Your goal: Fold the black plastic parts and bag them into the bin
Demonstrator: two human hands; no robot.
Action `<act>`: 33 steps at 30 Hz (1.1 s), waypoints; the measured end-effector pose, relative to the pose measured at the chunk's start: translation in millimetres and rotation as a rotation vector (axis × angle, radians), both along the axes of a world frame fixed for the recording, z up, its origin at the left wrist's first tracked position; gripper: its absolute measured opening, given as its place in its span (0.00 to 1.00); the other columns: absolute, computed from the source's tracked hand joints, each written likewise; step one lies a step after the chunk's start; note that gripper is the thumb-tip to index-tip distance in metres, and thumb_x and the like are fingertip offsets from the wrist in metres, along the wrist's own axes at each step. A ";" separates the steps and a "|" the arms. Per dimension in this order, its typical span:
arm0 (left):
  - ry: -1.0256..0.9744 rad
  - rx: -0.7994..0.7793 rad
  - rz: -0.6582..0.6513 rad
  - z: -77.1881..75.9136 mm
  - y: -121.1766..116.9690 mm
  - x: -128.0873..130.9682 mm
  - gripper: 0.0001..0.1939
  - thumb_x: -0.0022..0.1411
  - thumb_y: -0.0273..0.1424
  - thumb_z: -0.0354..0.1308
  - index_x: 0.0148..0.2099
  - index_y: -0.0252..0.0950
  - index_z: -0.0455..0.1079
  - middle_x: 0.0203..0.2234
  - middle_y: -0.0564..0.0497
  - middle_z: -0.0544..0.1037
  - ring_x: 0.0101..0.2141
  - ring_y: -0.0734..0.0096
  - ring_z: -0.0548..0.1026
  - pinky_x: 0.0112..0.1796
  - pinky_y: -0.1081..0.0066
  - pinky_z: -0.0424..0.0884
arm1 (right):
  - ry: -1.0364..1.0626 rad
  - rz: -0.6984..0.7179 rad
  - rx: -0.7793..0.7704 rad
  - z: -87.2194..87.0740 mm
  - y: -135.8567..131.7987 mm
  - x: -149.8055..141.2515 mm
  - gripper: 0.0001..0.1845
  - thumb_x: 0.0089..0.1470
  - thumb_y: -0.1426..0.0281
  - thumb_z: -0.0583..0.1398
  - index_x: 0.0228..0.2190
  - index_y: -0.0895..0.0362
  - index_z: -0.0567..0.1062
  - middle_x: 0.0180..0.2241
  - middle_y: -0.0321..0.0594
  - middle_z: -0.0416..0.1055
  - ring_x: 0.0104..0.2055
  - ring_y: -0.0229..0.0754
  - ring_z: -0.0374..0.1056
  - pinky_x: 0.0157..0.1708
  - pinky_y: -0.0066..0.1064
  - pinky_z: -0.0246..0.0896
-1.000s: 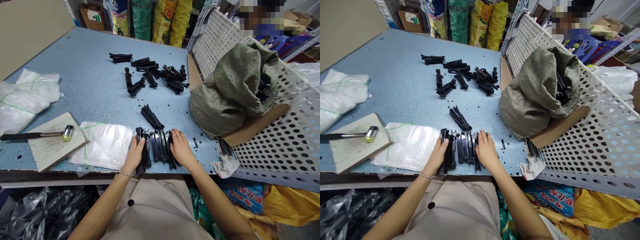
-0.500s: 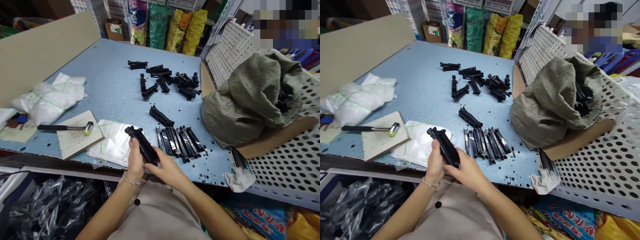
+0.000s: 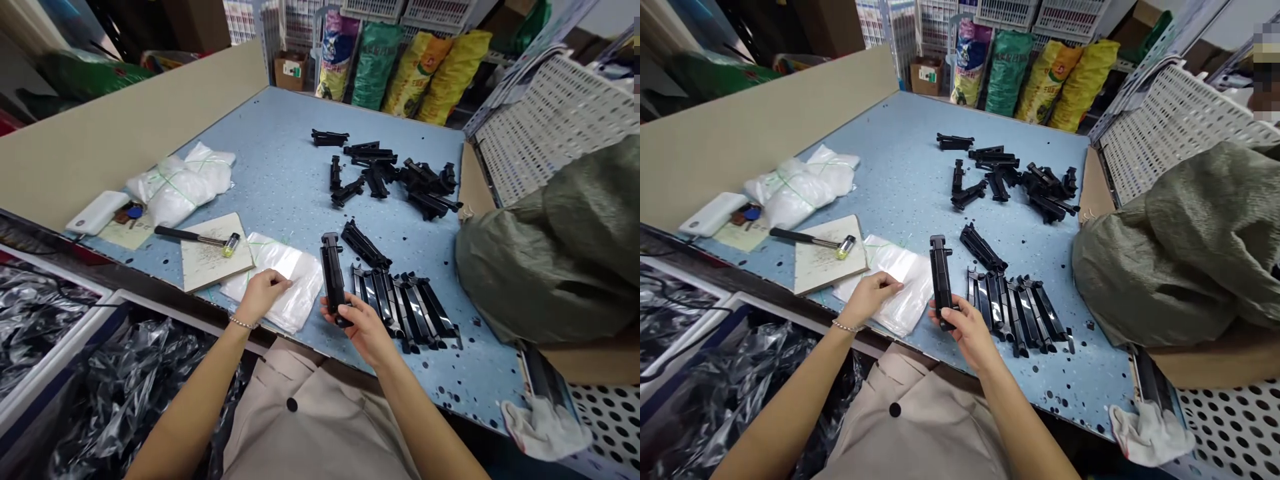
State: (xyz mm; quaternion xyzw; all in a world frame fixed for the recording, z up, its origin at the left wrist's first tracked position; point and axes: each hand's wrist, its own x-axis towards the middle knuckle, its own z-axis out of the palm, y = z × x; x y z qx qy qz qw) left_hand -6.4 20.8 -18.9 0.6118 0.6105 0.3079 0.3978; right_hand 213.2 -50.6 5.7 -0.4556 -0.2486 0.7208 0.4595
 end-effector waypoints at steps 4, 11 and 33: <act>-0.391 -0.119 0.137 -1.5 3.9 -9.3 0.14 0.45 0.37 0.67 0.24 0.35 0.66 0.24 0.51 0.75 0.24 0.73 0.69 0.28 0.73 0.63 | 0.099 0.016 -0.018 1.4 7.7 -5.9 0.17 0.47 0.65 0.67 0.39 0.59 0.76 0.47 0.47 0.75 0.42 0.43 0.73 0.40 0.31 0.67; -0.491 -0.097 0.297 -4.6 1.2 -6.3 0.18 0.38 0.29 0.69 0.28 0.37 0.62 0.20 0.59 0.69 0.22 0.77 0.66 0.27 0.75 0.61 | 0.191 0.026 -0.074 4.3 23.9 -18.3 0.15 0.48 0.68 0.65 0.39 0.60 0.76 0.46 0.47 0.75 0.42 0.44 0.74 0.38 0.29 0.70; 0.461 0.436 -0.020 20.6 -5.5 -47.2 0.26 0.56 0.21 0.47 0.55 0.38 0.71 0.50 0.44 0.74 0.50 0.54 0.70 0.52 0.55 0.67 | 0.025 0.036 0.048 -7.2 50.4 -45.7 0.13 0.44 0.67 0.67 0.33 0.59 0.77 0.32 0.39 0.76 0.36 0.40 0.74 0.35 0.26 0.67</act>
